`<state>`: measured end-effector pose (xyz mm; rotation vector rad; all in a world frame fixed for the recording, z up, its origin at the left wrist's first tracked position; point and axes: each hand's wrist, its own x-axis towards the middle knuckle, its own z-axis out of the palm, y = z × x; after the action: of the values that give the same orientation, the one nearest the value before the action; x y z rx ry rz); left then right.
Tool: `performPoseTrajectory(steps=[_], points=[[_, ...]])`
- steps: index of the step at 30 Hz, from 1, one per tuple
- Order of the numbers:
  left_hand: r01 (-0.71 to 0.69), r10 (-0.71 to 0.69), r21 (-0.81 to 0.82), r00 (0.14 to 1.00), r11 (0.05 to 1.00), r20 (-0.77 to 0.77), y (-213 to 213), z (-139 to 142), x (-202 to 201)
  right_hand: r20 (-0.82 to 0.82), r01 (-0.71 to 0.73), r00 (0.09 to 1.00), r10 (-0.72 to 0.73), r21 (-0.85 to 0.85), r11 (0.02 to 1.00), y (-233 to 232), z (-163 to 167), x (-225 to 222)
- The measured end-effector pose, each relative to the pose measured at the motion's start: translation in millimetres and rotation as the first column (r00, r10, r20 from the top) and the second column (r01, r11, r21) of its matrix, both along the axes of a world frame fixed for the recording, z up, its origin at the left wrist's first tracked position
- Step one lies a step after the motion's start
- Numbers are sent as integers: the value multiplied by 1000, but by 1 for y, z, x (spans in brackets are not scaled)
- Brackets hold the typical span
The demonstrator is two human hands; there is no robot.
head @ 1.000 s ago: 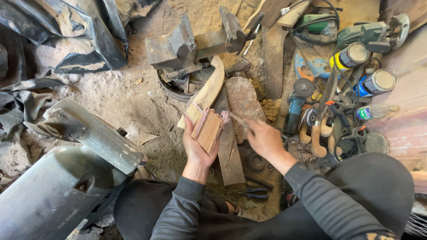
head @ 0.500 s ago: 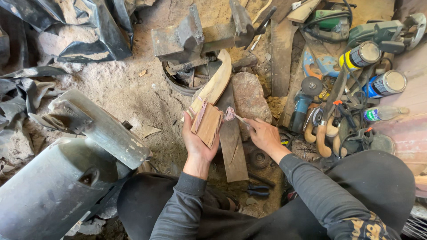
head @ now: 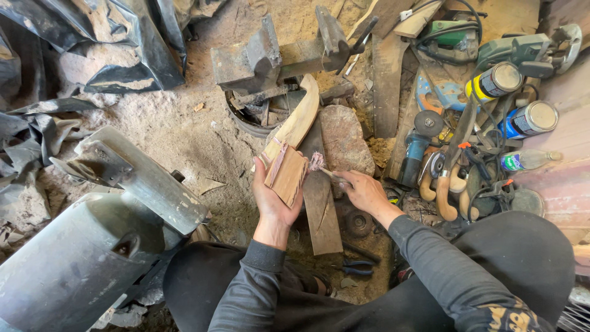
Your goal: The person uses an angle grinder to cut a small piece of wood and then applies pink glue to the edges of two wooden pieces. They press the pieces together to bond them.
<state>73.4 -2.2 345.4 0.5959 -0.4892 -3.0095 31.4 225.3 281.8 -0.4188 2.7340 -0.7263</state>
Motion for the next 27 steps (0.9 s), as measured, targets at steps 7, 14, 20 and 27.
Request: performPoseTrajectory(steps=[7, 14, 20, 27], points=[[16, -16, 14, 1000, 1000, 1, 7, 8, -1, -62, 63, 993, -103, -457, 887, -8, 72, 12], [89, -89, -4, 995, 996, 41, 25, 13, 7, -334, -131, 943, -5, -384, 914, -19, 128, 46], [148, -148, 3, 985, 989, 93, 26, 10, 13, -405, -102, 914, -4, -238, 966, -27, 138, 52], [149, -151, 33, 986, 988, 77, 24, 4, 13, -580, -146, 812, 62, -99, 984, -28, 134, 59]])
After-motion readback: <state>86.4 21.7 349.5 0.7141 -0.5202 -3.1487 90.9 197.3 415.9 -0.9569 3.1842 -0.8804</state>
